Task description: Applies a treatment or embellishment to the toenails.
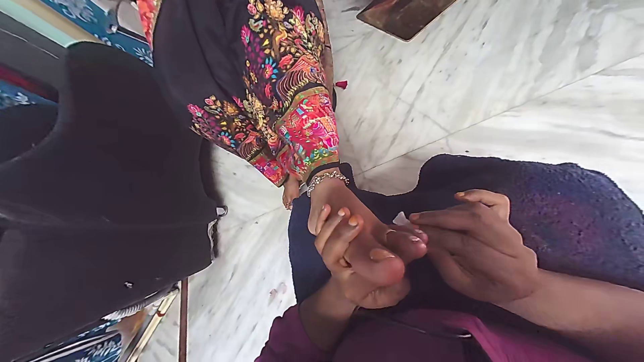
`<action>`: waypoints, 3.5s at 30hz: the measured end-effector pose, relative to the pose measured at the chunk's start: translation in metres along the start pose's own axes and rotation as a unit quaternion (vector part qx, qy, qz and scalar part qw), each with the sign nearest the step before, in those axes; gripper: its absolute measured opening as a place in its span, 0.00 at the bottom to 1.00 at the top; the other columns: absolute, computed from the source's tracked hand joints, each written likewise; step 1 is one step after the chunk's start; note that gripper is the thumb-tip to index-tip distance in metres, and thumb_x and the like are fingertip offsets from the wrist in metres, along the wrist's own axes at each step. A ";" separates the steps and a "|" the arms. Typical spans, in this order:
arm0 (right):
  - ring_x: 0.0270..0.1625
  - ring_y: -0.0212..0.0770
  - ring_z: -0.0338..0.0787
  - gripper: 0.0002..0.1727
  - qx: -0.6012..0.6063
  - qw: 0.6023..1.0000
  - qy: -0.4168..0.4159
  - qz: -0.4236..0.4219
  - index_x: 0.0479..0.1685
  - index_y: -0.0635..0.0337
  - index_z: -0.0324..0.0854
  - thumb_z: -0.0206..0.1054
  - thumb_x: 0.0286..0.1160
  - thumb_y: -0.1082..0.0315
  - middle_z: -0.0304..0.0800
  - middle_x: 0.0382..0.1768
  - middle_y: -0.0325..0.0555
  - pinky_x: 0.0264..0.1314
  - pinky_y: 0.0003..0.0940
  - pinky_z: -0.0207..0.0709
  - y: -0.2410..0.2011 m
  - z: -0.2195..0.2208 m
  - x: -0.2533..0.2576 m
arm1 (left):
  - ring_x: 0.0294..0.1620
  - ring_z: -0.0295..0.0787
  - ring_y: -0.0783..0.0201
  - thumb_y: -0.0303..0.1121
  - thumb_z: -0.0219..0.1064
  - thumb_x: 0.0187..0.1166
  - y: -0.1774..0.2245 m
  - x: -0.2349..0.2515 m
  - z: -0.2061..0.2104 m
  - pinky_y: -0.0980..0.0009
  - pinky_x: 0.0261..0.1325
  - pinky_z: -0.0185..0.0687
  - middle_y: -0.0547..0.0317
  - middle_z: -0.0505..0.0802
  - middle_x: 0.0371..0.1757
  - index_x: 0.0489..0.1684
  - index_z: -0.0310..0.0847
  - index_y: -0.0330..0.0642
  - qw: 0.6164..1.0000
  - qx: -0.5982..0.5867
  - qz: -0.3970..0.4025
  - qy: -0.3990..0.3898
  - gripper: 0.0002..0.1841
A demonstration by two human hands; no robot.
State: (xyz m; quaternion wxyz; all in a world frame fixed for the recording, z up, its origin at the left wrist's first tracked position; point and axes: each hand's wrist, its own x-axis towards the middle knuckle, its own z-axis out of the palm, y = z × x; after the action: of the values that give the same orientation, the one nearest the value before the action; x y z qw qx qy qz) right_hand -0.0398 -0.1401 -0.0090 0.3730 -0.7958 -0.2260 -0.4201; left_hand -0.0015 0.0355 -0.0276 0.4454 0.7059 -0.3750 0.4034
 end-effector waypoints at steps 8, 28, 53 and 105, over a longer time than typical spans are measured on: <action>0.50 0.26 0.84 0.07 -0.013 1.000 0.010 -0.012 0.44 0.49 0.83 0.63 0.86 0.60 0.91 0.44 0.33 0.74 0.30 0.59 0.005 -0.006 0.003 | 0.90 0.55 0.70 0.49 0.57 0.86 0.002 0.001 0.002 0.56 0.93 0.41 0.83 0.73 0.82 0.68 0.78 0.70 1.000 -0.007 -0.006 -0.002 0.15; 0.49 0.25 0.84 0.06 -0.001 1.000 0.016 -0.005 0.42 0.49 0.83 0.63 0.85 0.60 0.90 0.43 0.33 0.73 0.29 0.59 0.004 -0.004 0.002 | 0.89 0.56 0.72 0.49 0.57 0.86 0.003 0.002 0.002 0.59 0.93 0.42 0.86 0.74 0.81 0.72 0.73 0.71 1.000 -0.004 -0.011 0.000 0.17; 0.52 0.27 0.85 0.09 0.013 1.000 -0.003 -0.002 0.49 0.51 0.87 0.62 0.87 0.62 0.92 0.48 0.35 0.74 0.31 0.60 0.003 -0.004 0.005 | 0.89 0.58 0.71 0.50 0.57 0.86 0.003 0.002 0.003 0.57 0.92 0.44 0.85 0.75 0.80 0.69 0.76 0.70 1.000 -0.004 -0.008 0.009 0.16; 0.56 0.27 0.84 0.10 0.012 1.000 -0.012 -0.012 0.50 0.50 0.86 0.58 0.89 0.61 0.91 0.49 0.34 0.77 0.31 0.59 0.006 -0.003 0.005 | 0.90 0.55 0.72 0.49 0.56 0.87 0.003 0.001 0.000 0.57 0.93 0.43 0.86 0.74 0.81 0.65 0.79 0.71 1.000 0.014 -0.003 0.001 0.13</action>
State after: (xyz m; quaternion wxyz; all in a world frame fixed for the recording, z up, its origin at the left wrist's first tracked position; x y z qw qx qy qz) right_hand -0.0344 -0.1455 -0.0063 0.3749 -0.7935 -0.2450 -0.4121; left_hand -0.0034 0.0341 -0.0255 0.4367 0.7130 -0.3667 0.4081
